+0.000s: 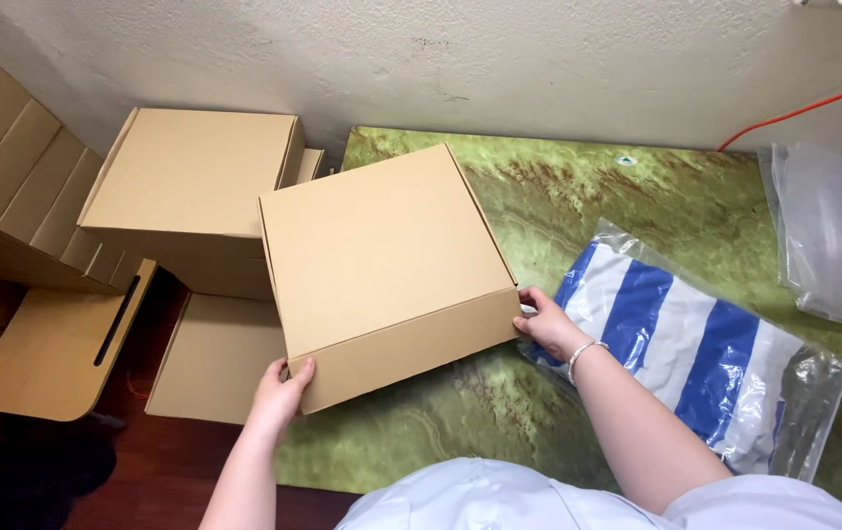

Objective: The person irons a striped t-shirt on a table, then hangs it on a clothing rack. The person then opens a cardboard box, removes a packaged item, and places it on the table.

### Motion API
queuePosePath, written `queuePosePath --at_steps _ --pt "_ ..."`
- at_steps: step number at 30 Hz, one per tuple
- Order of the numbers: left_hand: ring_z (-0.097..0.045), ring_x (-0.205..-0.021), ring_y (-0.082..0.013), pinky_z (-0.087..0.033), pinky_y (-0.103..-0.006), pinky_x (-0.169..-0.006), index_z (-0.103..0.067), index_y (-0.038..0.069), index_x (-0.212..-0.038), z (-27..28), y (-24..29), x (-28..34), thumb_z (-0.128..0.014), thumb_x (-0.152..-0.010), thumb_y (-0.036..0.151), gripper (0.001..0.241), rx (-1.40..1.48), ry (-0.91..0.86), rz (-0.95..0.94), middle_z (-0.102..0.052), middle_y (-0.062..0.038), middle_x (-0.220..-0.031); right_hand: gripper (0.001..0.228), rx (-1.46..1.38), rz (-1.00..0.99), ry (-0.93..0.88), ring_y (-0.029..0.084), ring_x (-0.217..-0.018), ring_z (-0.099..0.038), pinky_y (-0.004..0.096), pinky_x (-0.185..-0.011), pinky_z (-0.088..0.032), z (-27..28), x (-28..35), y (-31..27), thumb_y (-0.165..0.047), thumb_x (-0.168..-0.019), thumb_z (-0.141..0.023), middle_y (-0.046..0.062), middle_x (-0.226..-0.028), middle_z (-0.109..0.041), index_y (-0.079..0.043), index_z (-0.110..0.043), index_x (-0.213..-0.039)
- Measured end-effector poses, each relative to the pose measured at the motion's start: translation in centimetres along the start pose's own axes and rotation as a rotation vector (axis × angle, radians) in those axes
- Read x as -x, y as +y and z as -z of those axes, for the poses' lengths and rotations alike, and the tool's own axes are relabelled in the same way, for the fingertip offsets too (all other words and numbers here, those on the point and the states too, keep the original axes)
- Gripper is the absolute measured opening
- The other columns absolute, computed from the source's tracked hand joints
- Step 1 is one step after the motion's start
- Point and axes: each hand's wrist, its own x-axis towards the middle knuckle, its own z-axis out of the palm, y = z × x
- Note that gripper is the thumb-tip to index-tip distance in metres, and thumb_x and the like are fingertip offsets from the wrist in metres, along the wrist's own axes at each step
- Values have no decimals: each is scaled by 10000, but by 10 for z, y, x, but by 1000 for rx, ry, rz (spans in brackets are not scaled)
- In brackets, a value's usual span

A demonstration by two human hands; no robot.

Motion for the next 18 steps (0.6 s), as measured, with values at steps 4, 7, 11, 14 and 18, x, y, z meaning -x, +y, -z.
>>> queuePosePath --at_steps 4,7,11,14,18 --pt "-777 -1249 -369 -671 -580 -916 -473 165 -1738 3 8 12 -782 -1046 400 793 66 -41 107 -686 -114 -1623 424 -7 -48 -47 235 -1239 -778 334 -894 -627 1 22 -24 141 -1012 -634 50 -1574 -709 -90 -652 -1367" --pt "-785 -1230 -294 -677 -562 -981 -599 142 -1589 7 13 20 -727 -1095 448 595 -18 -102 176 -768 -75 -1504 436 -7 -87 -60 243 -1251 -758 340 -878 -606 4 30 -30 150 -993 -591 81 -1474 -674 -68 -638 -1368" --pt "-796 -1203 -331 -691 -575 -955 -614 123 -1558 7 13 19 -724 -1097 469 586 -19 -116 203 -783 -106 -1470 503 -62 -53 -94 230 -1139 -712 316 -758 -516 6 35 -32 136 -863 -578 57 -1695 -608 -90 -608 -1311" --pt "-798 -1214 -329 -695 -561 -982 -617 110 -1581 7 17 25 -713 -1110 457 593 -47 -119 206 -786 -113 -1480 443 -39 -20 -98 270 -1236 -757 343 -815 -562 8 35 -34 124 -835 -593 34 -1848 -513 -112 -612 -1209" --pt "-841 -1155 -380 -714 -550 -990 -627 85 -1603 6 16 27 -708 -1131 381 563 -54 -147 205 -805 -151 -1484 458 -68 -24 -90 263 -1234 -751 340 -839 -567 11 28 -29 156 -839 -574 39 -1859 -517 -103 -584 -1217"
